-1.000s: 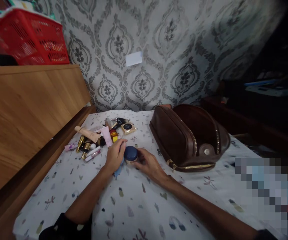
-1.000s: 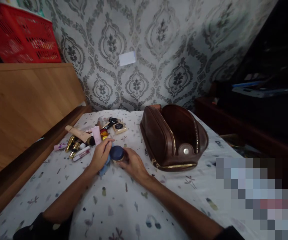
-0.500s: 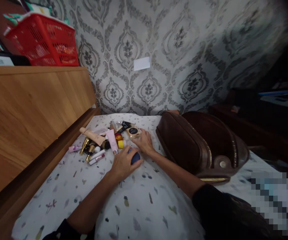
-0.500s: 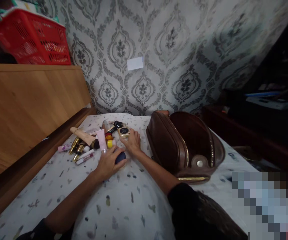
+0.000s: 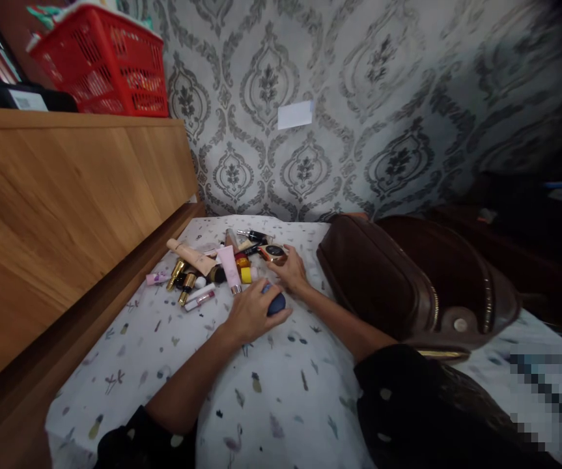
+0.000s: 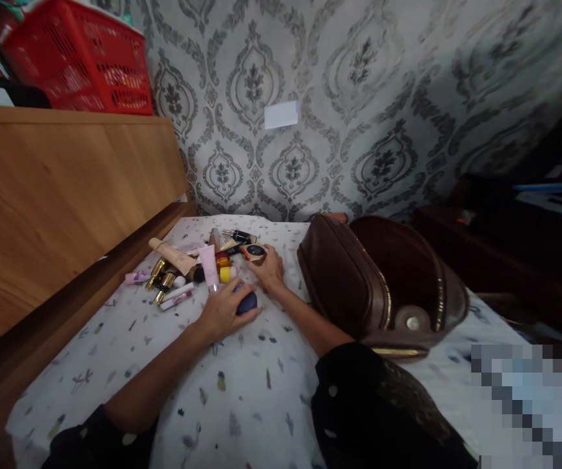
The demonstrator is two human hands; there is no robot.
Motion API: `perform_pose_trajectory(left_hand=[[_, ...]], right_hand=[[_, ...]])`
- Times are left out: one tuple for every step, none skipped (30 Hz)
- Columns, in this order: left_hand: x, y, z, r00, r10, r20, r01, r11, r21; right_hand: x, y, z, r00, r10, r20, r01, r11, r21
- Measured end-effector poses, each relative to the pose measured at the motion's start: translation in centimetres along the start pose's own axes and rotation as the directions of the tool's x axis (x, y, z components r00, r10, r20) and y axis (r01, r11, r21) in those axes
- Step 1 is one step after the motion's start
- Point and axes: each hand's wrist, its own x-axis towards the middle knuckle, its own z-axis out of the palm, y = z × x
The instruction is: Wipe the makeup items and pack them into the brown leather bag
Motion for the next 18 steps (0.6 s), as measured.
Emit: perform_pose_trajectory(left_hand=[[0.0, 0.0, 0.0, 1.000, -0.002, 0.002, 0.002, 1.000, 0.000], [0.0, 0.0, 0.0, 1.000, -0.003, 0.004, 0.003, 1.000, -0.001], [-0.1, 0.0, 0.0, 1.000, -0.008, 0.005, 0.008, 1.000, -0.004], [-0.1, -0.1, -0.1, 1.000, -0.011, 0.007, 0.011, 1.000, -0.008], [-0.1, -0.1, -0.1, 1.000, -0.012, 0.012, 0.013, 1.000, -0.015], [-0.2, -0.1, -0.2, 1.000, -0.015, 0.014, 0.015, 1.000, -0.027], [-0.2, -0.2, -0.2, 1.000, -0.020, 0.015, 0.020, 0.999, -0.046], [-0.3, -0.2, -0.2, 1.000, -0.027, 0.014, 0.028, 0.997, -0.077], [-0.3, -0.2, -0.2, 0.999, -0.037, 0.007, 0.038, 0.992, -0.118], [-0.3, -0.3, -0.1, 0.999, -0.053, -0.005, 0.051, 0.985, -0.167], [-0.4, -0.3, 0.0, 0.997, -0.077, -0.026, 0.070, 0.973, -0.218], [-0.3, -0.4, 0.1, 0.992, -0.111, -0.052, 0.093, 0.959, -0.269], [-0.3, -0.5, 0.3, 0.985, -0.152, -0.081, 0.119, 0.942, -0.314], [-0.2, -0.7, 0.4, 0.974, -0.198, -0.111, 0.148, 0.924, -0.353], [-0.2, -0.9, 0.5, 0.959, -0.245, -0.142, 0.174, 0.905, -0.387], [-0.1, -1.0, 0.6, 0.941, -0.290, -0.172, 0.197, 0.886, -0.421], [0.1, -1.2, 0.5, 0.923, -0.330, -0.196, 0.213, 0.866, -0.452], [0.2, -1.3, 0.4, 0.909, -0.359, -0.213, 0.223, 0.849, -0.479]], right_hand=[[-0.3, 0.1, -0.3, 1.000, 0.016, 0.012, -0.017, 0.998, 0.064], [-0.6, 0.1, -0.6, 0.999, 0.036, 0.023, -0.039, 0.991, 0.131], [-1.1, 0.2, -0.9, 0.998, 0.058, 0.031, -0.063, 0.978, 0.197], [-1.6, 0.2, -1.3, 0.996, 0.081, 0.035, -0.087, 0.961, 0.261], [-2.3, 0.2, -1.8, 0.994, 0.100, 0.039, -0.107, 0.941, 0.320], [-3.0, 0.2, -2.3, 0.992, 0.115, 0.045, -0.123, 0.919, 0.373], [-3.8, 0.1, -2.9, 0.991, 0.123, 0.055, -0.135, 0.897, 0.420], [-4.6, 0.0, -3.7, 0.990, 0.127, 0.067, -0.143, 0.877, 0.459], [-5.6, -0.1, -4.4, 0.988, 0.128, 0.080, -0.151, 0.859, 0.489], [-6.6, -0.2, -5.2, 0.987, 0.128, 0.099, -0.161, 0.840, 0.518], [-7.6, -0.3, -6.0, 0.984, 0.124, 0.125, -0.172, 0.816, 0.551], [-8.7, -0.4, -6.7, 0.981, 0.113, 0.159, -0.186, 0.789, 0.586], [-9.7, -0.4, -7.4, 0.975, 0.088, 0.204, -0.200, 0.753, 0.627], [-10.7, -0.5, -8.0, 0.968, 0.052, 0.247, -0.207, 0.724, 0.658], [-11.5, -0.6, -8.5, 0.959, 0.008, 0.282, -0.205, 0.706, 0.678], [-12.3, -0.6, -8.8, 0.951, -0.037, 0.307, -0.195, 0.700, 0.687], [-12.9, -0.7, -9.1, 0.943, -0.077, 0.322, -0.176, 0.709, 0.683], [-13.3, -0.7, -9.2, 0.936, -0.112, 0.333, -0.152, 0.723, 0.673]])
